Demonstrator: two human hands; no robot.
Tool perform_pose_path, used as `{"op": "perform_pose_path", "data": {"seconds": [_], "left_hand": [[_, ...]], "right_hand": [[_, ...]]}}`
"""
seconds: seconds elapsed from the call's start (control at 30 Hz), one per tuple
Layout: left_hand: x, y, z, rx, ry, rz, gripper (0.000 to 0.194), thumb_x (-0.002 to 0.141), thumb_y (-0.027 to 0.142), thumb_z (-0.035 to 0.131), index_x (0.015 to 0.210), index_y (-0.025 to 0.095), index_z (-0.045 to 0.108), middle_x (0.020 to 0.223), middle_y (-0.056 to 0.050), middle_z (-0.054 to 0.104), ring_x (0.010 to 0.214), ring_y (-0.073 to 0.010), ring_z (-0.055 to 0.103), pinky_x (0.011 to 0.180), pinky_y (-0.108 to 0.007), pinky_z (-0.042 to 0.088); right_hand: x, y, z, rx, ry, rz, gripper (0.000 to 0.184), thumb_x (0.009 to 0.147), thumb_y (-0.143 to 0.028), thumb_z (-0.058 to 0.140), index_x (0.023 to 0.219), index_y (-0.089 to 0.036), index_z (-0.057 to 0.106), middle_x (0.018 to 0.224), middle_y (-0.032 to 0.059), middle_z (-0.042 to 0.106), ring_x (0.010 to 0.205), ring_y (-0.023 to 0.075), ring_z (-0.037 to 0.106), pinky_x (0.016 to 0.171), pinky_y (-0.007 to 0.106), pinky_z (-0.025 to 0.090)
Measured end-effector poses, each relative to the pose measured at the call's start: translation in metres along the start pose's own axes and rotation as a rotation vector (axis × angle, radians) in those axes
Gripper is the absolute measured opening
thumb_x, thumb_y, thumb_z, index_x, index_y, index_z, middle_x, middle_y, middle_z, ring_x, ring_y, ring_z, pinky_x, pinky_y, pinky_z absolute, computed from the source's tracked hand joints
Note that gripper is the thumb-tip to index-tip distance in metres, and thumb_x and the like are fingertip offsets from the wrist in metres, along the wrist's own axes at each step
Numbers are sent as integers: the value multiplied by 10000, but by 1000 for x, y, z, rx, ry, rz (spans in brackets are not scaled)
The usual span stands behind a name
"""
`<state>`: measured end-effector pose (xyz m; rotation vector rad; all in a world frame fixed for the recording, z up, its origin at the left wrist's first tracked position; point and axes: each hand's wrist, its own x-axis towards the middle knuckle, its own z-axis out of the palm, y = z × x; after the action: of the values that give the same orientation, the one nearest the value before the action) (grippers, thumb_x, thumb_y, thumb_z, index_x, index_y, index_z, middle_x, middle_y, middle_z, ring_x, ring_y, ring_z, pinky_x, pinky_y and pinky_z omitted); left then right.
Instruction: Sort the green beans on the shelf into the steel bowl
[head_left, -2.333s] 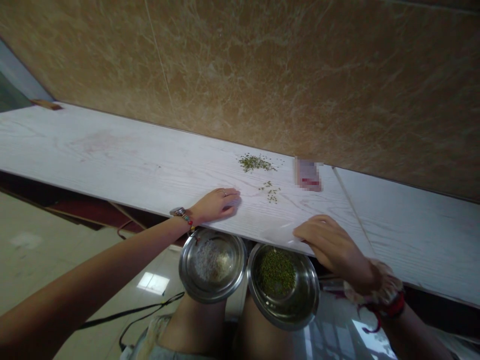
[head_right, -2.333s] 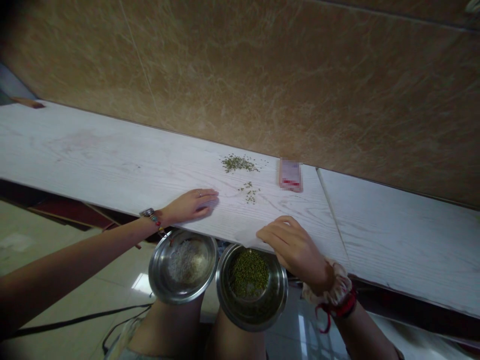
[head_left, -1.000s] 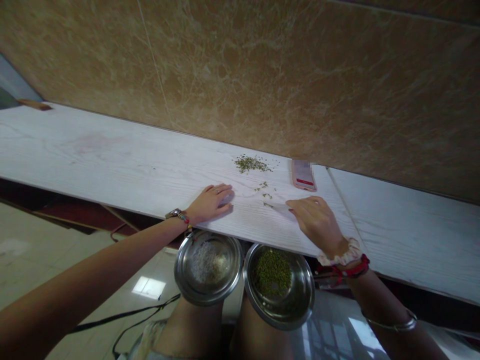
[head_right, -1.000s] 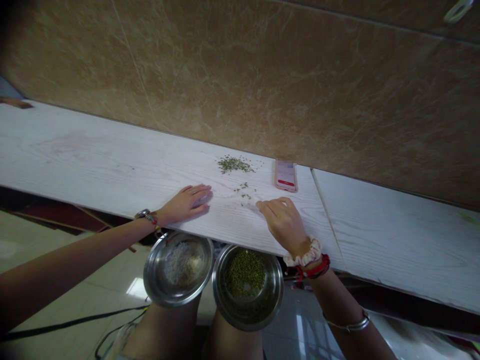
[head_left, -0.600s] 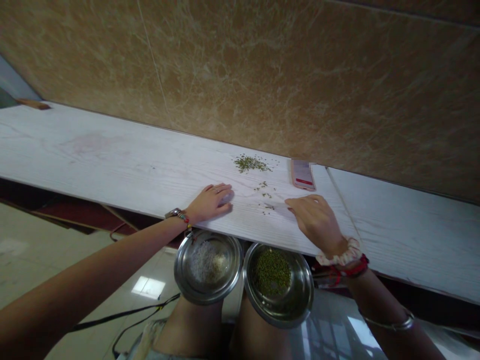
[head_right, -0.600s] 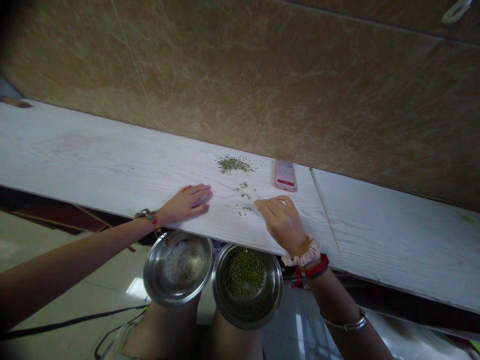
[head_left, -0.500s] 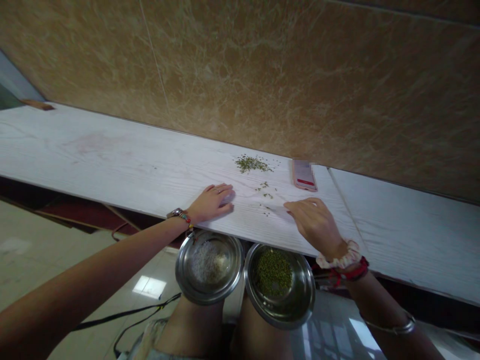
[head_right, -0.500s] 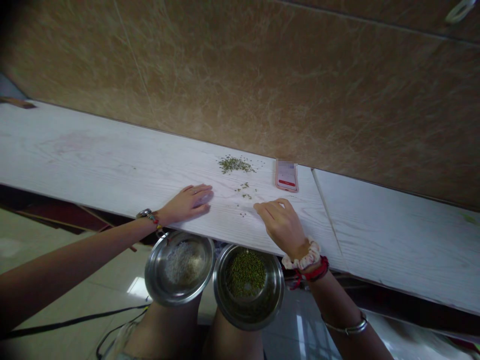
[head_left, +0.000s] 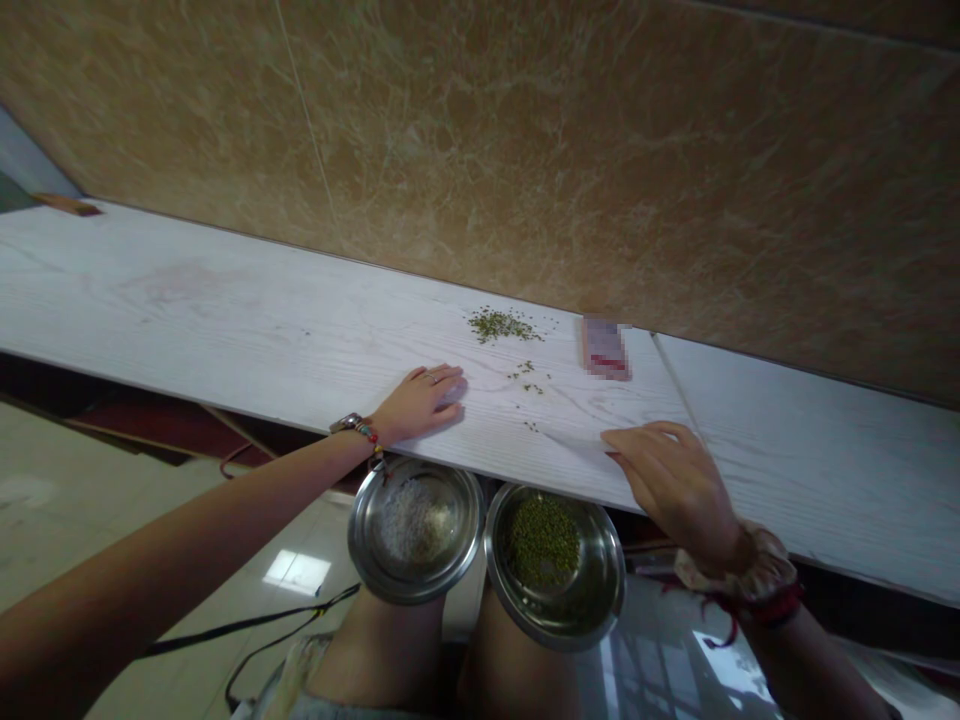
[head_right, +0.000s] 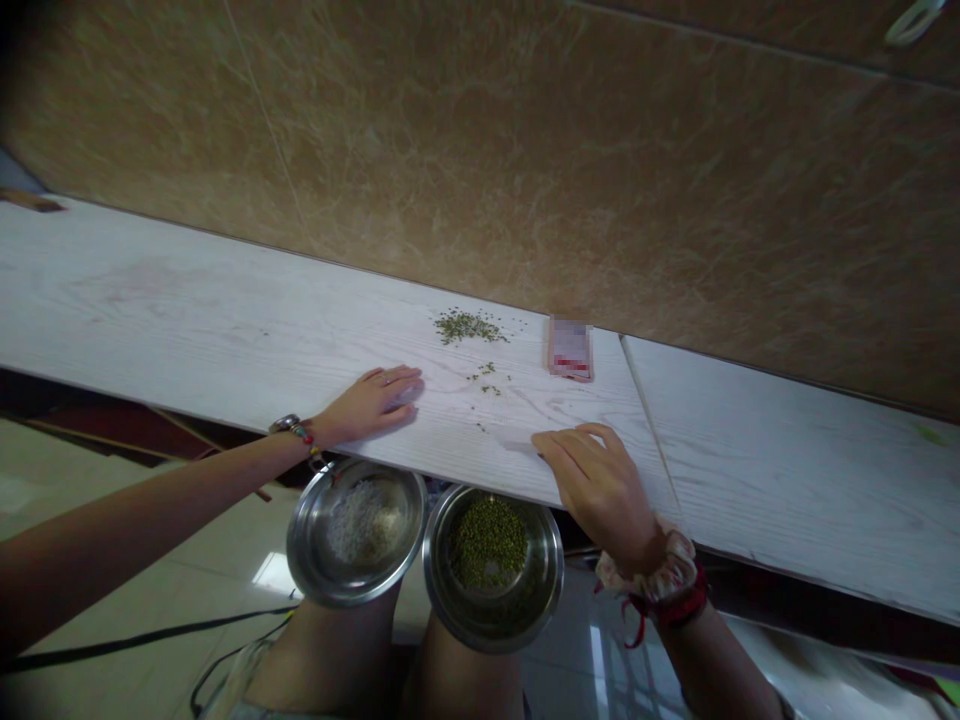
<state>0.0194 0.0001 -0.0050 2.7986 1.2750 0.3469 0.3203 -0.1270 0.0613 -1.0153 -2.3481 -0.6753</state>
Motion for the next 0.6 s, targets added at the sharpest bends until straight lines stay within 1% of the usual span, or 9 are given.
{"op": "perform_pose_path", "data": {"seconds": [0.1,0.2,0.27,0.37,0.47,0.6], "left_hand": [[0,1,-1,1,-12,-10,400,885,386,425,1225,192,505,1393,-82,464,1265,-237,430,1042,-419,321],[1,2,-2,1,-17,-20,399,884,376,426,1225,185,506,1393,-84,464,1270,-241,424,1044,-427,319],[1,2,-2,5,-19,-21,399,886,368,425,1230,182,503,1395,-83,462,1272,-241,422,1043,-428,320],[0,2,-2,8,-23,-18,404,889,364,425,1239,175,498,1394,-88,461,1275,-239,420,1042,-422,323],[0,2,-1,7,-15,-13,396,891,369,424,1236,190,498,1394,-82,463,1272,-236,423,1042,-423,322],[0,1,0,4,-24,-11,399,888,365,428,1238,188,496,1398,-86,456,1271,-241,422,1044,-427,319]], "right_hand": [[5,5,8,-66,30,22,213,840,-47,487,987,-166,584,811,47,708,751,158,616,765,321,418],[7,6,17,-86,2,8,208,851,-50,463,967,-158,596,811,51,707,747,162,612,756,322,413],[6,3,19,-66,-18,-11,202,854,-49,458,958,-143,603,810,58,705,747,162,610,762,325,416],[1,-4,14,-29,-35,-30,204,857,-56,461,969,-132,613,831,70,707,766,166,615,776,338,424],[-5,-10,5,3,-49,-45,233,857,-59,460,1001,-143,622,853,71,713,790,169,624,781,349,435],[-12,-17,-6,33,-50,-59,229,850,-44,460,990,-129,620,840,76,713,778,162,633,773,342,446]]}}
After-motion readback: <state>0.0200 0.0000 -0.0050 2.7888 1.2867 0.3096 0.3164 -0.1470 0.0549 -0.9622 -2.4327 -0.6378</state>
